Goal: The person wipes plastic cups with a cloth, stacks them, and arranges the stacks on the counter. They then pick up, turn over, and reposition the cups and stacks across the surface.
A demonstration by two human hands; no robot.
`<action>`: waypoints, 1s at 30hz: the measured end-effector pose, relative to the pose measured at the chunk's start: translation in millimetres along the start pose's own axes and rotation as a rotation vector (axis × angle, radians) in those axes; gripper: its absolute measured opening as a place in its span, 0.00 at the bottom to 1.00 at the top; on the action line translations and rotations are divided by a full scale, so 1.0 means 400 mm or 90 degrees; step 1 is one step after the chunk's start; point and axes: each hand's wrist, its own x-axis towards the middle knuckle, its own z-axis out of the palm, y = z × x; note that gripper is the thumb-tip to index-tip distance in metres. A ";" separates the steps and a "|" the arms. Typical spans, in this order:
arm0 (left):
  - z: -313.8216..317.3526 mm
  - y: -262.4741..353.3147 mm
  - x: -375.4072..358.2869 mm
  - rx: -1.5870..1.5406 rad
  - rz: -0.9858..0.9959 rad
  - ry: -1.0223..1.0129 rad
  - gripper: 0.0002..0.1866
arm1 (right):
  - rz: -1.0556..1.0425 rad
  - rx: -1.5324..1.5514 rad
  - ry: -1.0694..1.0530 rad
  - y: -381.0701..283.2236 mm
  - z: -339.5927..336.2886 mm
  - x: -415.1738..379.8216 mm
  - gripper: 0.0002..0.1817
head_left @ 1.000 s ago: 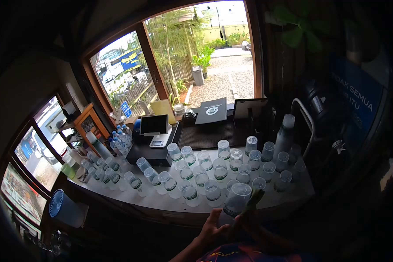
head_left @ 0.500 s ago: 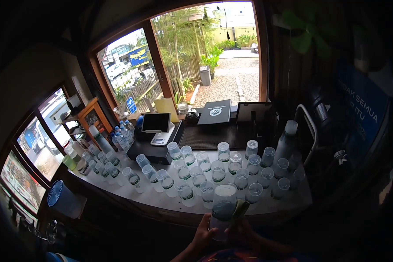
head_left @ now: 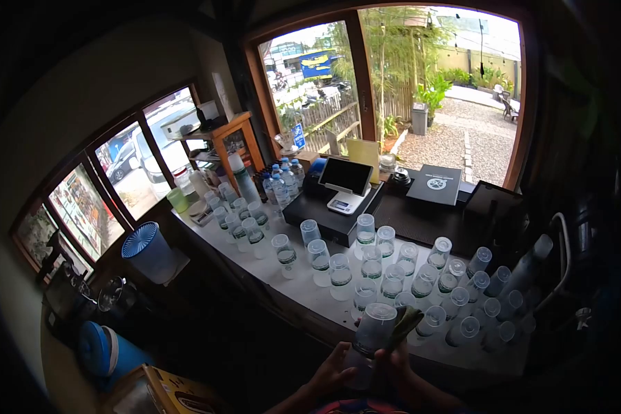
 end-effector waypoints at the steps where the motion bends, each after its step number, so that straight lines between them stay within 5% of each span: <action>1: -0.038 0.006 -0.019 -0.013 0.048 0.074 0.42 | 0.001 -0.018 -0.044 0.033 0.027 0.017 0.49; 4: -0.120 0.039 -0.066 -0.024 0.176 0.242 0.39 | 0.045 -0.112 -0.232 0.111 0.133 0.063 0.56; 7: -0.167 0.069 -0.130 -0.120 0.044 0.192 0.40 | 0.164 0.223 -0.308 0.083 0.203 0.190 0.58; 8: -0.205 0.069 -0.142 -0.247 -0.021 0.101 0.42 | 0.147 0.298 -0.224 0.027 0.268 0.202 0.60; 11: -0.279 0.075 -0.159 -0.176 0.219 0.269 0.45 | 0.180 0.097 -0.351 0.204 0.304 0.198 0.62; 13: -0.316 0.092 -0.180 -0.162 0.150 0.290 0.46 | 0.080 -0.037 -0.332 0.222 0.386 0.204 0.62; 15: -0.351 0.112 -0.207 -0.184 0.069 0.255 0.45 | 0.211 0.119 -0.348 0.198 0.418 0.262 0.60; 17: -0.420 0.121 -0.240 -0.200 0.009 0.177 0.46 | 0.164 0.349 -0.303 0.146 0.484 0.321 0.57; 19: -0.512 0.102 -0.256 -0.187 -0.019 0.100 0.47 | 0.109 0.316 -0.336 0.172 0.519 0.319 0.60; 21: -0.549 0.094 -0.257 -0.097 0.104 0.203 0.44 | 0.098 0.059 -0.402 0.325 0.501 0.279 0.61; 25: -0.549 0.081 -0.199 0.194 0.229 0.287 0.42 | 0.088 -0.005 -0.256 0.322 0.505 0.313 0.60; 27: -0.607 0.060 -0.175 0.252 0.114 0.129 0.44 | 0.028 0.174 -0.048 0.255 0.523 0.313 0.56; 30: -0.645 0.089 -0.096 0.293 0.119 -0.011 0.44 | -0.118 -0.067 -0.027 0.317 0.479 0.238 0.54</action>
